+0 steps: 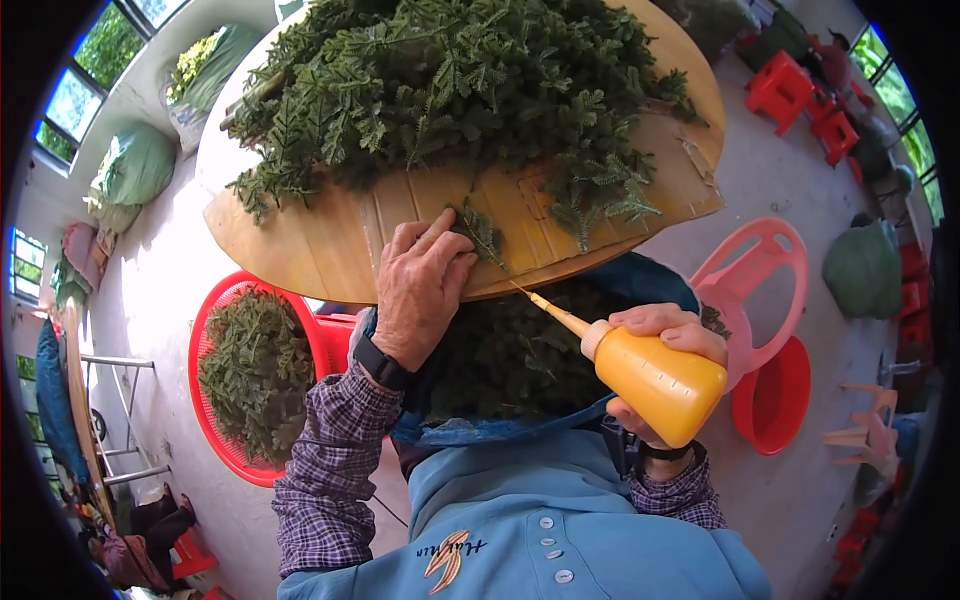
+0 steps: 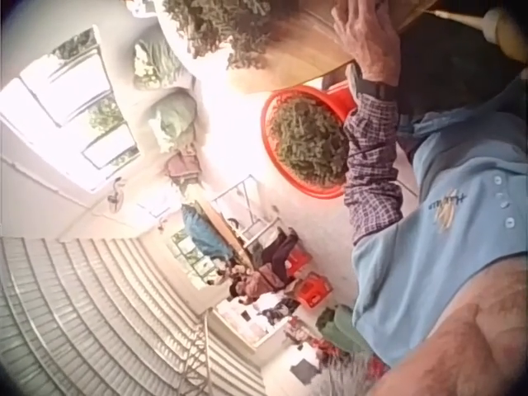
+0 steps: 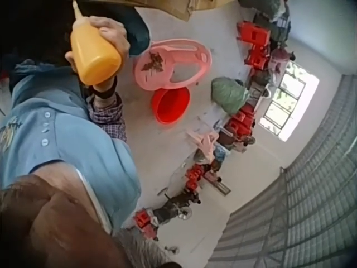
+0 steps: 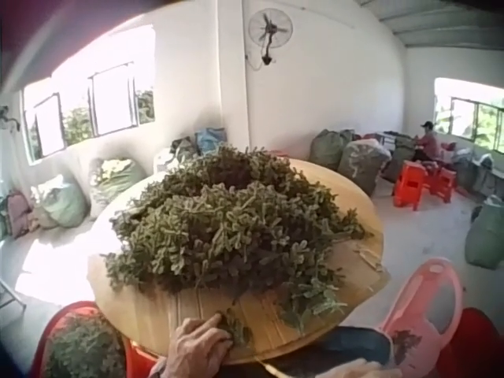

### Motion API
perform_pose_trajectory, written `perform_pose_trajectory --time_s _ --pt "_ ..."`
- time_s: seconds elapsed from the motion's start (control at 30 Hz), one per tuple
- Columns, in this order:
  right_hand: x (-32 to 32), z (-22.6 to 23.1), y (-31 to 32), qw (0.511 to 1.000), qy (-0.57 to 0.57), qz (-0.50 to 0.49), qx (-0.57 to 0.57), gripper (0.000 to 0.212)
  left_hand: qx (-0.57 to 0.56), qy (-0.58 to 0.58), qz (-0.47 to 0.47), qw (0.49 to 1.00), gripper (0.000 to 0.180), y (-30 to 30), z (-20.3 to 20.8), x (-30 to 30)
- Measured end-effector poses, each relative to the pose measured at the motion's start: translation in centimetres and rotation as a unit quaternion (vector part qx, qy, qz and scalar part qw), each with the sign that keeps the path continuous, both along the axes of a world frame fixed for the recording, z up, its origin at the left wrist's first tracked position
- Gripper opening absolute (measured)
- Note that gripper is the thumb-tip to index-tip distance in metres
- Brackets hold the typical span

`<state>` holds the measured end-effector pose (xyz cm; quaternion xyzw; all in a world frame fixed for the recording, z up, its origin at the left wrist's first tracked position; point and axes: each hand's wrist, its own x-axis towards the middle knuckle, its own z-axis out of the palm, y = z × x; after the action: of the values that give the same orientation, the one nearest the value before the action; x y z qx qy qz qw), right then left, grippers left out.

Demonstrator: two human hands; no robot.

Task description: The person applies glue to small evergreen branches using a squeeze bottle and attaches them one by one to a larger wreath base on a cardboard-covered table.

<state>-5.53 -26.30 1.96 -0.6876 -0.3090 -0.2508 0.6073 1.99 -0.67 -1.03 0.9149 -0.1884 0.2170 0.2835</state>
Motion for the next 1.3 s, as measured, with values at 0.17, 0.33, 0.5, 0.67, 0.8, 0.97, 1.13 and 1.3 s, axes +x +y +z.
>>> perform_pose_trajectory --time_s 0.17,0.33,0.5,0.67,0.8,0.97,1.13,1.3 --pt "-1.5 1.4 -1.9 0.999 0.018 -0.018 0.033 0.066 -0.042 0.032 -0.043 0.998 0.018 -0.9 2.1 -2.9" --pt "-0.7 2.0 -2.9 0.998 0.017 -0.048 0.046 0.068 -0.044 0.014 -0.069 0.997 0.024 -0.5 4.7 -1.9" --pt "1.4 2.2 -2.7 0.997 0.031 -0.036 0.059 0.069 -0.080 -0.029 0.119 0.989 0.029 2.5 4.1 5.3" --pt "2.9 2.2 -2.5 0.997 0.037 -0.021 0.060 0.070 -0.171 0.099 0.113 0.974 0.022 3.4 3.0 7.4" --pt "3.4 2.2 -2.3 0.997 0.038 -0.014 0.060 0.070 -0.210 0.068 0.089 0.971 0.019 4.2 2.7 6.8" --pt "3.4 1.4 -2.6 0.997 0.046 -0.038 0.050 0.076 -0.089 0.041 0.118 0.988 0.018 3.4 5.1 2.2" --pt "3.8 1.6 -2.5 0.997 0.038 -0.019 0.067 0.071 -0.042 0.086 0.112 0.989 0.021 1.9 4.3 -1.8" --pt "4.1 1.9 -2.2 0.998 0.030 -0.012 0.058 0.071 -0.164 0.180 0.063 0.968 0.026 -0.7 3.1 -2.4"
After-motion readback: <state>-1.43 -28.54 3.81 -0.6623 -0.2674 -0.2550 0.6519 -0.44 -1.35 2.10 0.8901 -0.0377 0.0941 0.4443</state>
